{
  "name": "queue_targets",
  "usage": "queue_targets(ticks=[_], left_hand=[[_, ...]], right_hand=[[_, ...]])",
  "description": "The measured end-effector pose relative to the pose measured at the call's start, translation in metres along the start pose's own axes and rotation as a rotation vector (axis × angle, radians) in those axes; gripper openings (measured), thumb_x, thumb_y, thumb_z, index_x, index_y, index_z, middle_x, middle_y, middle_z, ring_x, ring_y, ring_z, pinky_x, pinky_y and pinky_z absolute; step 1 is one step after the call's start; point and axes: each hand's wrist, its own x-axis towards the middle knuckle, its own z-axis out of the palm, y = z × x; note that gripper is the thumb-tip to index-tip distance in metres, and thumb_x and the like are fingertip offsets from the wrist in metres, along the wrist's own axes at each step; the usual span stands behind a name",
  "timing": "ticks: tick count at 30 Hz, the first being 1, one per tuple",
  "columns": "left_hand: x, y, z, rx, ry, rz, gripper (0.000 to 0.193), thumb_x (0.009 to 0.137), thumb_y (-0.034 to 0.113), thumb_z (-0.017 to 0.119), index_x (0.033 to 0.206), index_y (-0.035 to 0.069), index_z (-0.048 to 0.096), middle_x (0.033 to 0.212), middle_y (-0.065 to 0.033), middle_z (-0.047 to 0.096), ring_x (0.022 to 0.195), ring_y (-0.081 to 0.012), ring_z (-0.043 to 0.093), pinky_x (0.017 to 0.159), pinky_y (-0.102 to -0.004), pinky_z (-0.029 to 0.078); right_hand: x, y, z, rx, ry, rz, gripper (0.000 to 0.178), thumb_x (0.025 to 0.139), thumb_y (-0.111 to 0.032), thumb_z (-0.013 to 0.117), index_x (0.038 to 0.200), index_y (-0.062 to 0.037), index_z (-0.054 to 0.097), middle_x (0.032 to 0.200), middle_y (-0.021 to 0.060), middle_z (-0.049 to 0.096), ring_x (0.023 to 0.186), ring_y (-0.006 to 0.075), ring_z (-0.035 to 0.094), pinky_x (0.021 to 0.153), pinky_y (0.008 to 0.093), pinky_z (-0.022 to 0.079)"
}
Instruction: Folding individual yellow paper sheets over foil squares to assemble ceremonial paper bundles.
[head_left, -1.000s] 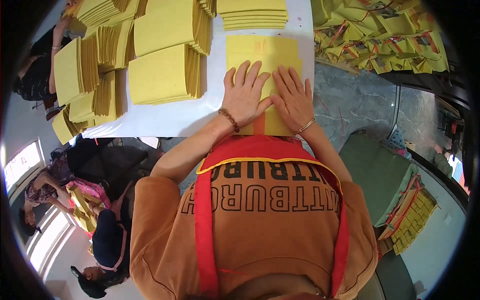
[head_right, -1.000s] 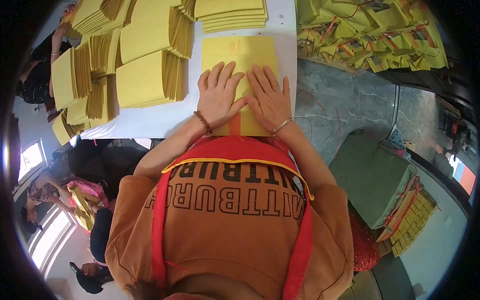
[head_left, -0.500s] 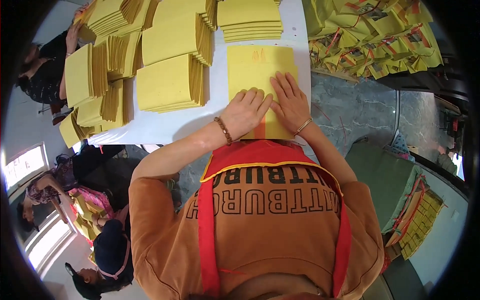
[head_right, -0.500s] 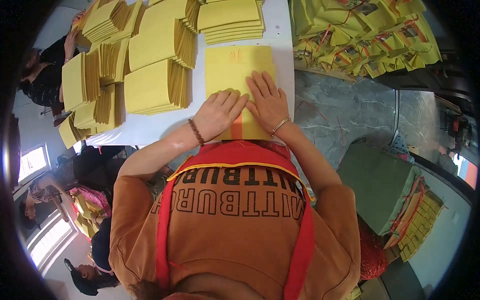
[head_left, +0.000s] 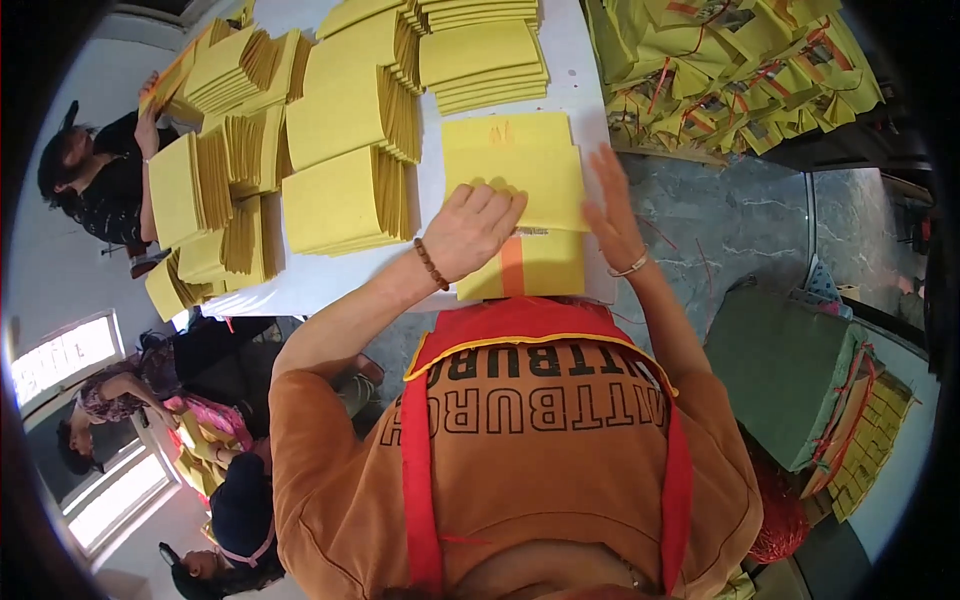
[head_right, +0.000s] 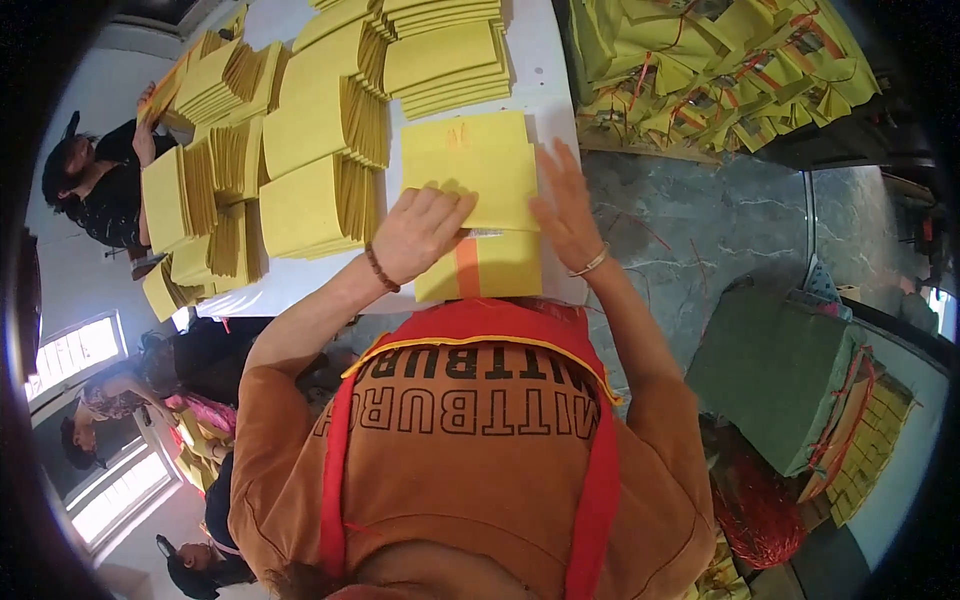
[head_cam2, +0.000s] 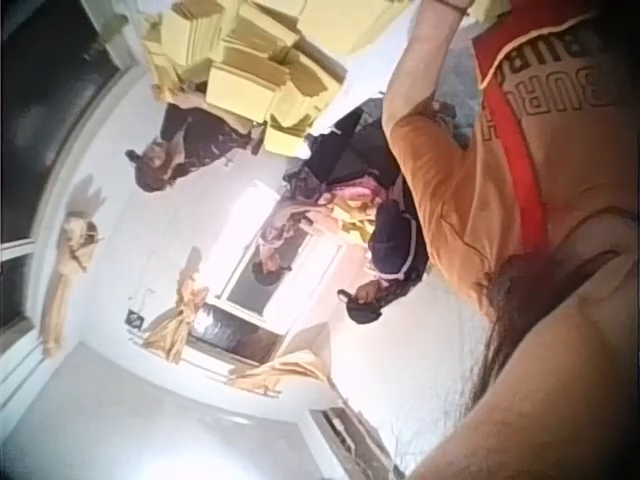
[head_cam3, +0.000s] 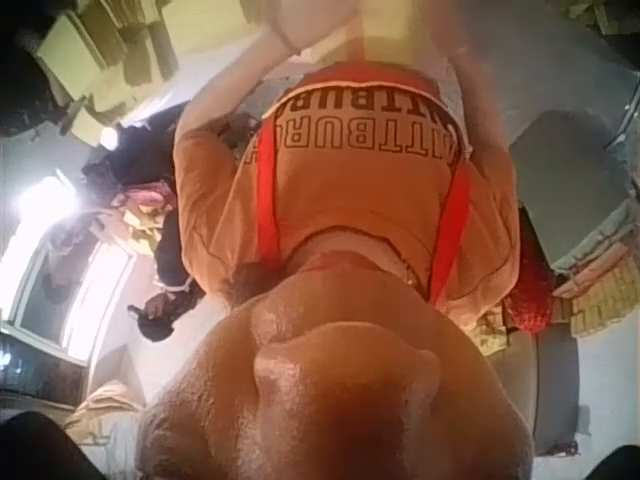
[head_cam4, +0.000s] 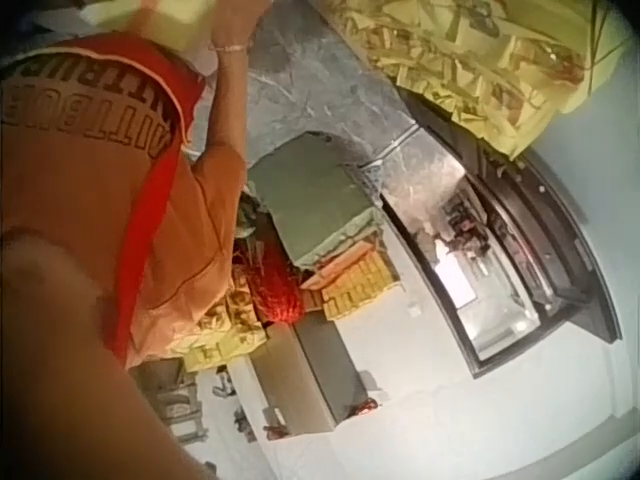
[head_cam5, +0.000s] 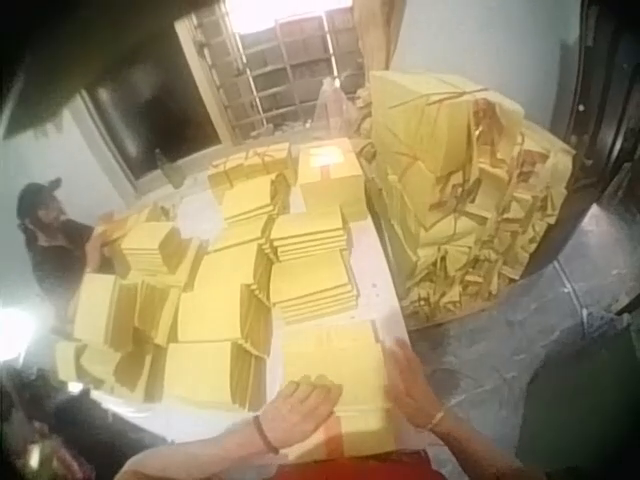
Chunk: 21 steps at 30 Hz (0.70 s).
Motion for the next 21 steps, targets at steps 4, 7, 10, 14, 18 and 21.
queue_targets(ticks=[4, 7, 10, 14, 18, 21], left_hand=[[0.028, -0.045, -0.031, -0.058, 0.289, -0.106, 0.043, 0.07, -0.001, 0.053, 0.113, 0.0, 0.054, 0.095, -0.0121, 0.059, 0.084, -0.0269, 0.054, 0.074, -0.0365, 0.043], [0.053, -0.105, -0.009, 0.083, 0.426, -0.183, 0.044, 0.07, -0.003, 0.052, 0.113, 0.004, 0.056, 0.099, -0.0106, 0.06, 0.085, -0.0273, 0.054, 0.077, -0.0363, 0.044], [0.071, -0.155, 0.038, 0.172, 0.43, -0.253, 0.04, 0.071, 0.001, 0.053, 0.111, 0.01, 0.054, 0.097, -0.004, 0.059, 0.086, -0.0237, 0.053, 0.073, -0.0351, 0.042], [0.074, -0.178, 0.083, 0.191, 0.333, -0.252, 0.039, 0.072, 0.003, 0.053, 0.109, 0.013, 0.055, 0.098, -0.0009, 0.059, 0.089, -0.0223, 0.053, 0.074, -0.0357, 0.042], [0.075, -0.175, 0.085, 0.215, 0.25, -0.279, 0.043, 0.072, 0.003, 0.055, 0.113, 0.016, 0.057, 0.103, 0.0014, 0.06, 0.093, -0.0207, 0.053, 0.074, -0.0356, 0.041], [0.077, -0.174, 0.08, 0.235, 0.279, -0.283, 0.041, 0.073, 0.005, 0.055, 0.111, 0.018, 0.056, 0.102, 0.0029, 0.059, 0.093, -0.0195, 0.053, 0.076, -0.0353, 0.04]], right_hand=[[-0.01, 0.03, -0.006, 0.302, 0.239, 0.342, 0.048, 0.088, -0.016, 0.048, 0.132, 0.0009, 0.036, 0.139, 0.017, 0.032, 0.129, 0.0282, 0.03, 0.105, 0.0364, 0.024], [-0.021, 0.041, 0.007, 0.308, 0.241, 0.398, 0.044, 0.085, -0.014, 0.051, 0.127, -0.0009, 0.044, 0.131, 0.0176, 0.042, 0.12, 0.0299, 0.041, 0.102, 0.0354, 0.029], [-0.02, 0.041, 0.02, 0.135, 0.159, 0.304, 0.037, 0.083, -0.014, 0.053, 0.119, -0.005, 0.053, 0.122, 0.0154, 0.051, 0.116, 0.0299, 0.046, 0.098, 0.036, 0.033], [-0.023, 0.048, 0.029, 0.084, 0.114, 0.321, 0.032, 0.082, -0.017, 0.055, 0.113, -0.0102, 0.058, 0.114, 0.0112, 0.057, 0.114, 0.0275, 0.048, 0.095, 0.0365, 0.034], [-0.029, 0.059, 0.03, -0.024, 0.065, 0.318, 0.031, 0.081, -0.02, 0.057, 0.111, -0.0135, 0.059, 0.114, 0.006, 0.058, 0.115, 0.0236, 0.048, 0.095, 0.0376, 0.032], [-0.026, 0.057, 0.028, -0.05, 0.041, 0.317, 0.03, 0.08, -0.02, 0.058, 0.109, -0.0141, 0.06, 0.112, 0.0052, 0.058, 0.114, 0.0237, 0.048, 0.094, 0.0382, 0.032]])
